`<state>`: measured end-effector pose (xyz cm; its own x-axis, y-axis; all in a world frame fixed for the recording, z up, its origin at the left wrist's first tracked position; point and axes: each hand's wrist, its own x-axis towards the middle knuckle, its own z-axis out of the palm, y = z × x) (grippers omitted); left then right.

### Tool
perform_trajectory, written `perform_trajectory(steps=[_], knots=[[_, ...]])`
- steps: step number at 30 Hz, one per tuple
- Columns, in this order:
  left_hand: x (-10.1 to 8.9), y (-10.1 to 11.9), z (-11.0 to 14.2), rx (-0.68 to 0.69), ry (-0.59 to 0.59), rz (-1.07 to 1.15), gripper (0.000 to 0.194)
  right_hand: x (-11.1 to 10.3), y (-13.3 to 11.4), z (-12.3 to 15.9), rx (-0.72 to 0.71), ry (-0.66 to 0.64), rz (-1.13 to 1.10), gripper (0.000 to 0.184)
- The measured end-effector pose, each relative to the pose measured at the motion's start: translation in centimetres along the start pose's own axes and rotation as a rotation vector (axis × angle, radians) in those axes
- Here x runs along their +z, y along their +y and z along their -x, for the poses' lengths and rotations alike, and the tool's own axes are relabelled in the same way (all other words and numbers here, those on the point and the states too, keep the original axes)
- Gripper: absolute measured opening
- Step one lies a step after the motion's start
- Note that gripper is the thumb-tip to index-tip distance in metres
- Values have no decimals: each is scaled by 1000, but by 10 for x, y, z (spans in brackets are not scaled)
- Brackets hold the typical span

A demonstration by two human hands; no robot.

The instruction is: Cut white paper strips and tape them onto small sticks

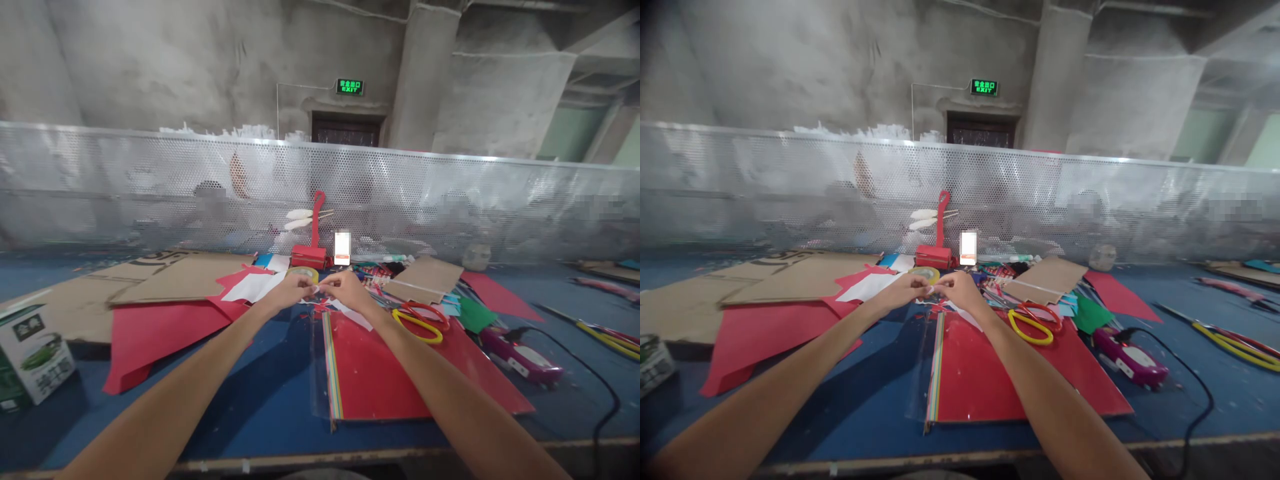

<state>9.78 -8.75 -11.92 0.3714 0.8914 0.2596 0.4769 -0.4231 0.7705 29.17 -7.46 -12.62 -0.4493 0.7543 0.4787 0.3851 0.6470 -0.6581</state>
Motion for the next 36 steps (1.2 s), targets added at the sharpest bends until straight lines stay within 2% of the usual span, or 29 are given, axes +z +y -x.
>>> perform_trajectory(steps=[2, 5, 10, 13, 20, 24, 28, 30, 33, 36], knots=[[1, 1, 1, 12, 8, 0, 32, 1, 1, -1, 40, 6, -117, 23], [1, 2, 1, 39, 22, -20, 32, 2, 2, -2, 48, 43, -167, 24], [1, 3, 1, 64, 46, -27, 29, 5, 7, -4, 49, 93, -20, 15], [2, 1, 0, 67, 57, -31, 28, 4, 6, -4, 35, 110, 88, 18], [3, -3, -2, 92, 57, -41, 23, -8, -4, 0, -25, 44, 235, 43], [3, 2, -1, 115, 59, -74, 22, -12, -4, 1, 48, -33, 282, 59], [3, 3, 0, 107, 51, -103, 19, -12, -3, 2, 89, -44, 290, 71], [4, 2, -1, 106, 42, -105, 19, -11, -3, 2, 59, -64, 203, 64], [3, 1, 0, 89, 38, -93, 20, -10, -5, 3, -40, -67, 70, 34], [2, 2, 1, 66, 40, -79, 23, -9, -8, 3, -92, -29, 60, 19]])
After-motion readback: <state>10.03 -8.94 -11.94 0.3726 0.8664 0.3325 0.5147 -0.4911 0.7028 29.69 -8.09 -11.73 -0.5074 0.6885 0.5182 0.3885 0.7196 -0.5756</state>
